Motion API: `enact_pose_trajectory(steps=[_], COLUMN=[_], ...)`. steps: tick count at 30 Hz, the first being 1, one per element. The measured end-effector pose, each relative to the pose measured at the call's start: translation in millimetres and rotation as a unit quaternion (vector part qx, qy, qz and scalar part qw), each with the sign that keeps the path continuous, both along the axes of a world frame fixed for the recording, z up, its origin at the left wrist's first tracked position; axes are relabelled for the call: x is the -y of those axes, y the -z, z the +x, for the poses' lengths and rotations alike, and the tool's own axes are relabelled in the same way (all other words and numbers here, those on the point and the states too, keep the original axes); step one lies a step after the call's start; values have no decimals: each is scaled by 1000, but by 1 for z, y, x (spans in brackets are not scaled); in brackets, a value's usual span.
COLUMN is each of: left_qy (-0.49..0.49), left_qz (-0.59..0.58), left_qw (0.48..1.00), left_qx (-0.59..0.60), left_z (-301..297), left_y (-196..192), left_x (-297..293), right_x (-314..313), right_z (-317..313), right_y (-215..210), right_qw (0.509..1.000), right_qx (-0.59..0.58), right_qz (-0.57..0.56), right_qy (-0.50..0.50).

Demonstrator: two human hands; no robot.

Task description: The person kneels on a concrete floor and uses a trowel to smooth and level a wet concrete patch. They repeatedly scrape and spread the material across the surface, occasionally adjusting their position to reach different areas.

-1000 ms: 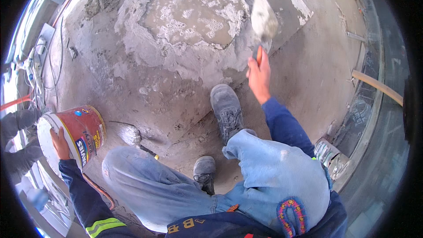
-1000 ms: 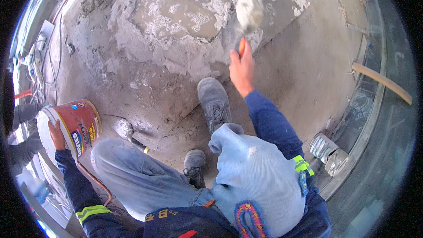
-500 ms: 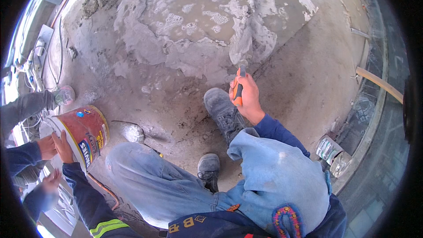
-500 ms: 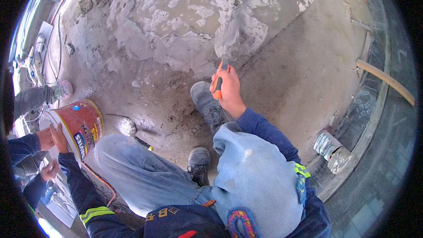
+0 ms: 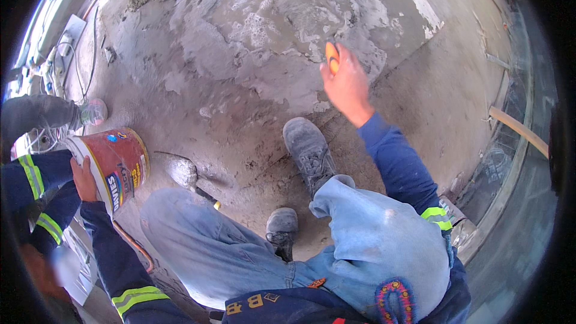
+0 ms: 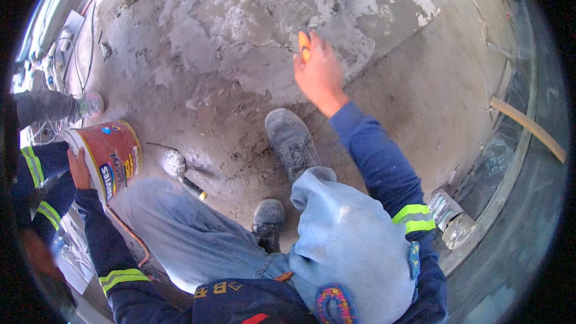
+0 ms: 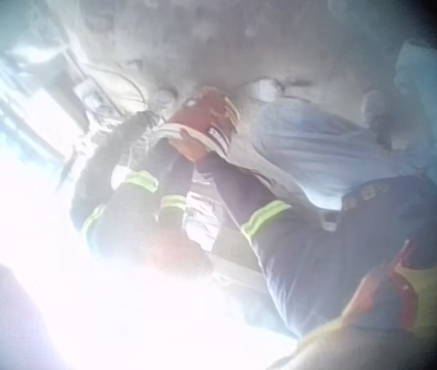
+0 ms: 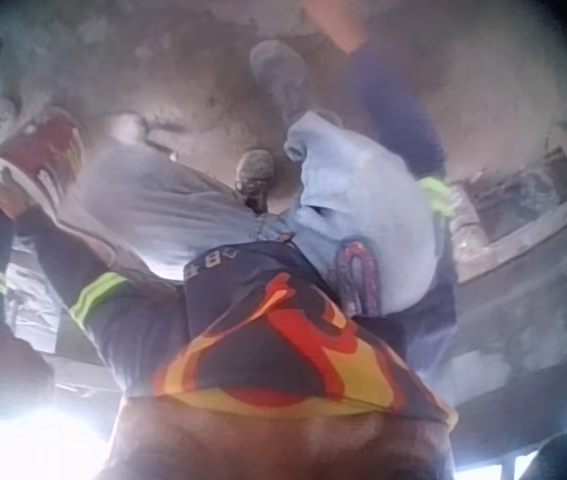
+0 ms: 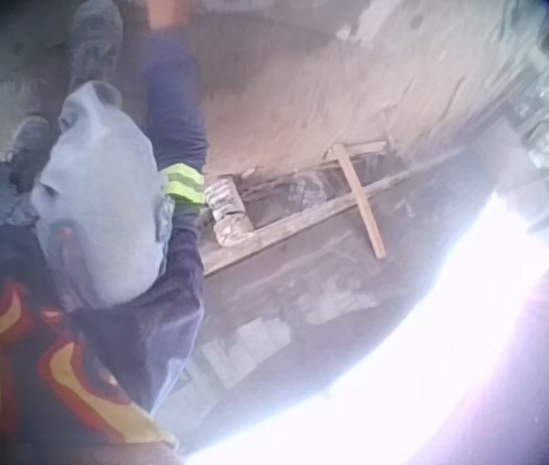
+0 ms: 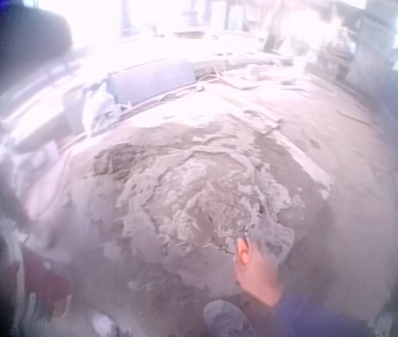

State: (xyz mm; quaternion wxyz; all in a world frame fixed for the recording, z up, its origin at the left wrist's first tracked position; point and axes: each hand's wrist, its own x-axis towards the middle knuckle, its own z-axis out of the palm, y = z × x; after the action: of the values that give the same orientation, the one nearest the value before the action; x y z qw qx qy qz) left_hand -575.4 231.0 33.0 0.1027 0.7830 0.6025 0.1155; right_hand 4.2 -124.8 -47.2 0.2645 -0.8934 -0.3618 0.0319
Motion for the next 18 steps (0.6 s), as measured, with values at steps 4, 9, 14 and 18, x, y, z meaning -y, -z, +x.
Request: enact_pose_trajectory(steps=[4,9,14,18], left_qy=[1,10,-26,-19], left_qz=[-1,45,52,33], left_qw=[1000,998,997,997], left_qx=[0,-40,-58,-65], left_z=[-6,-5,1,-5], left_y=[5,6,6,2], left_x=[-3,-9,-1,4], right_x=[-7,-9,17,37], right_z=[52,70,15,-23], right_y=[-23,-32,-19,2], right_qw=[995,980,946,901], right_qx=[62,-91,-6,-9], right_qz=[-69,-116,-54,-197], right_qy=[-40,-131,-319,-387])
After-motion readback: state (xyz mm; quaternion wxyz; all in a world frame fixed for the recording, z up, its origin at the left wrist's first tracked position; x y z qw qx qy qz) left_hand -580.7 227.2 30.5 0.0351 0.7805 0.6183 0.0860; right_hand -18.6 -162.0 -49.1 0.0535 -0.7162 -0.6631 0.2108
